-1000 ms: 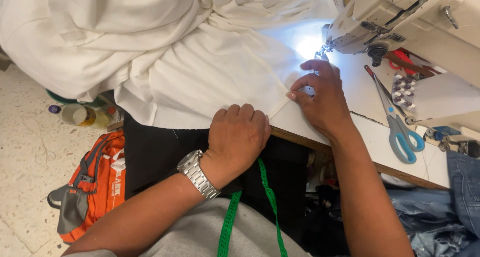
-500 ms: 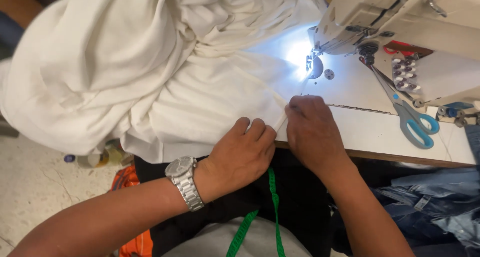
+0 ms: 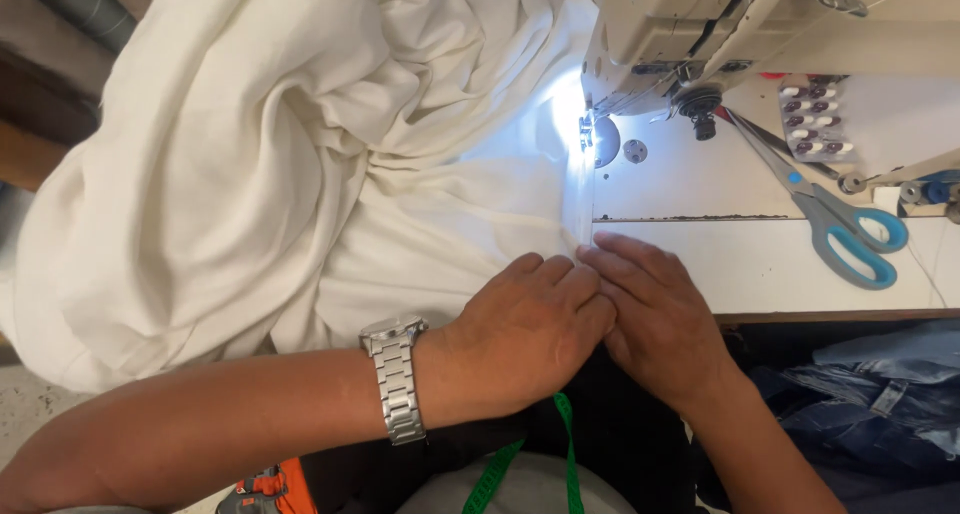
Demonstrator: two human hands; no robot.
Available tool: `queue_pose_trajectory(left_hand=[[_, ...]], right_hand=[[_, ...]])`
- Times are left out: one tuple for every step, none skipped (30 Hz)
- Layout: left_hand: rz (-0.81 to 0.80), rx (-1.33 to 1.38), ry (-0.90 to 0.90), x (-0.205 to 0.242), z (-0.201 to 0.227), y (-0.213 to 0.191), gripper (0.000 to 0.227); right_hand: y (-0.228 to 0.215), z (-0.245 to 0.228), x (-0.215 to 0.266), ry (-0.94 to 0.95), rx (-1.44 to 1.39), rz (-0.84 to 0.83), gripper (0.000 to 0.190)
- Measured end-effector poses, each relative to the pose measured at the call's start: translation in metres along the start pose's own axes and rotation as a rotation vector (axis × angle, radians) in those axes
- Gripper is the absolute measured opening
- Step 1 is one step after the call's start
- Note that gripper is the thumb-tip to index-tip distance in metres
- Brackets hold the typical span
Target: Aligning and sewing white fabric using an industrial sewing machine
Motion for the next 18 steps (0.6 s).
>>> queue_pose_trajectory(left_hand=[[-0.008,0.003,0.003,-0.001,-0.001,-0.003,0.005],[-0.027,0.013,0.022,-0.002,-0.001,-0.004,0.005],[-0.049,0.024,0.04,-0.003,-0.001,-0.006,0.006],[-0.06,0.028,0.043,-0.004,-0.002,-0.007,0.006],[-0.076,0.082,0.049,-0.004,-0.004,-0.007,0.006],[-0.092,0.136,0.055,-0.003,-0.005,-0.007,0.007],[-0.098,0.14,0.06,-0.005,-0.007,-0.007,0.007],[-0.127,0.163,0.08,-0.006,-0.008,-0.007,0.01],[-0.152,0.184,0.101,-0.007,-0.009,-0.006,0.016],[-0.157,0.186,0.108,-0.014,-0.017,-0.008,0.016],[-0.192,0.223,0.163,-0.02,-0.021,-0.008,0.026],[-0.227,0.26,0.219,-0.026,-0.025,-0.009,0.038],[-0.227,0.265,0.226,-0.03,-0.041,0.001,0.038],[-0.177,0.111,0.295,-0.033,-0.054,0.007,0.04],[-0.123,-0.045,0.36,-0.036,-0.067,0.014,0.048],[-0.123,-0.042,0.365,-0.036,-0.075,0.017,0.048],[-0.115,-0.111,0.38,-0.036,-0.083,0.022,0.055],[-0.105,-0.18,0.395,-0.037,-0.091,0.026,0.062]], right_hand=[[0.0,-0.002,0.001,0.007,-0.005,0.003,0.026],[0.001,-0.002,0.002,0.021,-0.006,0.007,0.025],[0.001,-0.003,0.003,0.037,-0.011,0.012,0.024],[0.002,-0.004,0.003,0.046,-0.018,0.015,0.024],[0.003,-0.005,0.004,0.056,0.006,0.032,0.025],[0.003,-0.006,0.004,0.067,0.03,0.049,0.026],[0.003,-0.007,0.004,0.075,0.028,0.053,0.026],[0.003,-0.008,0.003,0.076,0.029,0.05,0.035],[0.003,-0.01,0.002,0.076,0.032,0.048,0.045],[0.003,-0.011,0.002,0.083,0.033,0.053,0.045],[0.003,-0.012,0.002,0.09,0.05,0.037,0.04],[0.003,-0.013,0.001,0.097,0.067,0.021,0.037],[0.001,-0.014,-0.001,0.104,0.071,0.023,0.037],[0.001,-0.015,-0.003,0.105,0.117,-0.003,0.031],[0.001,-0.016,-0.007,0.103,0.162,-0.03,0.029],[0.0,-0.017,-0.008,0.107,0.164,-0.028,0.029],[-0.001,-0.018,-0.009,0.098,0.169,-0.031,0.026],[-0.002,-0.019,-0.011,0.088,0.174,-0.034,0.023]])
Point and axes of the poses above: each hand's wrist, its own x-axis away from the middle knuckle, its own y-axis out of the palm, z = x × y, the point moved 7 cm from there along -x, towards the middle knuckle, and after that the axes turned 14 degrees about -x, right-handed, at the moved point
